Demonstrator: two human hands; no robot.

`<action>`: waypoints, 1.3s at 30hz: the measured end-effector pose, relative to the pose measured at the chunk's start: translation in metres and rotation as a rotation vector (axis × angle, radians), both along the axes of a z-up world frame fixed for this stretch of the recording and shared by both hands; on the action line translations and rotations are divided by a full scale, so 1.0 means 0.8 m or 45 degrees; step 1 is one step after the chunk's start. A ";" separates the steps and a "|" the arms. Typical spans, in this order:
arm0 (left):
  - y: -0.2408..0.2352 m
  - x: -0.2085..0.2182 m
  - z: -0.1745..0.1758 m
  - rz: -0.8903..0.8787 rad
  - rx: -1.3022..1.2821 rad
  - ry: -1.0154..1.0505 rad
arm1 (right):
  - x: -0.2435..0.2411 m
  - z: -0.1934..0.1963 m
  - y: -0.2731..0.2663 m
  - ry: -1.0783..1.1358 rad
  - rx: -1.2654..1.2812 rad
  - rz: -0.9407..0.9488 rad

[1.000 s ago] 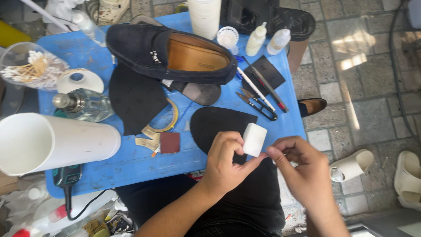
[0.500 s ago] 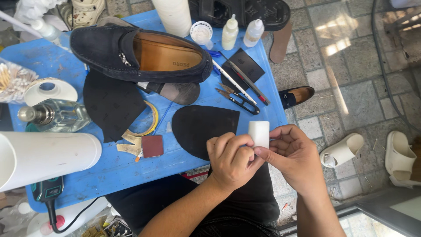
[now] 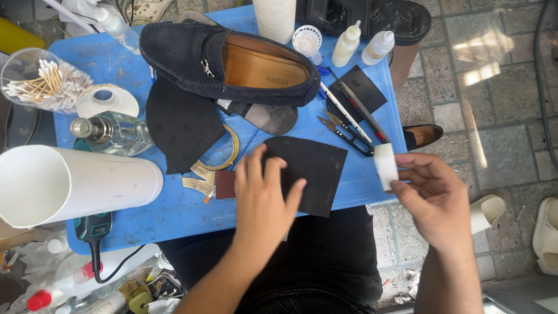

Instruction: The person prepares a white foam pad by cutting it with a utility knife, then applies glue to the pad and rubs it onto a black shoe insole. The person repeats the gluing and rubbing process on the insole.

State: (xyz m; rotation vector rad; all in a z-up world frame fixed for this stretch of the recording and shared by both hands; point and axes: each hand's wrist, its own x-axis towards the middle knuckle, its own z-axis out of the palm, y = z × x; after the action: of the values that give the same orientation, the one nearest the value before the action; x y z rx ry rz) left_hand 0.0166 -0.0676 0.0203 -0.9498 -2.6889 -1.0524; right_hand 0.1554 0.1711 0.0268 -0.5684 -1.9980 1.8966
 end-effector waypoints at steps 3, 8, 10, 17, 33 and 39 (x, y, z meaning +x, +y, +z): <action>0.003 -0.011 -0.002 0.033 -0.183 0.082 | 0.008 -0.007 0.018 0.020 -0.042 -0.016; 0.013 -0.009 0.003 0.031 -0.145 -0.098 | 0.033 -0.029 0.045 0.162 -0.486 -0.011; 0.016 -0.005 0.002 -0.003 -0.045 -0.260 | 0.042 -0.038 0.050 0.204 -0.590 -0.009; 0.067 0.014 -0.021 -0.296 0.473 -0.455 | 0.066 -0.042 0.055 0.279 -0.515 -0.047; 0.059 -0.024 -0.007 -0.189 0.296 -0.915 | -0.019 -0.011 -0.041 -0.035 0.826 -0.105; 0.049 -0.035 -0.005 -0.151 0.202 -1.011 | -0.045 0.004 -0.055 0.004 1.093 0.003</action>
State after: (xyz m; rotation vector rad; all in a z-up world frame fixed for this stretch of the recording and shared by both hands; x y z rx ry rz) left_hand -0.0112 -0.0287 0.0159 -0.7783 -3.0622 -1.9835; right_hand 0.1193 0.1275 0.0296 -0.3062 -2.5120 0.8622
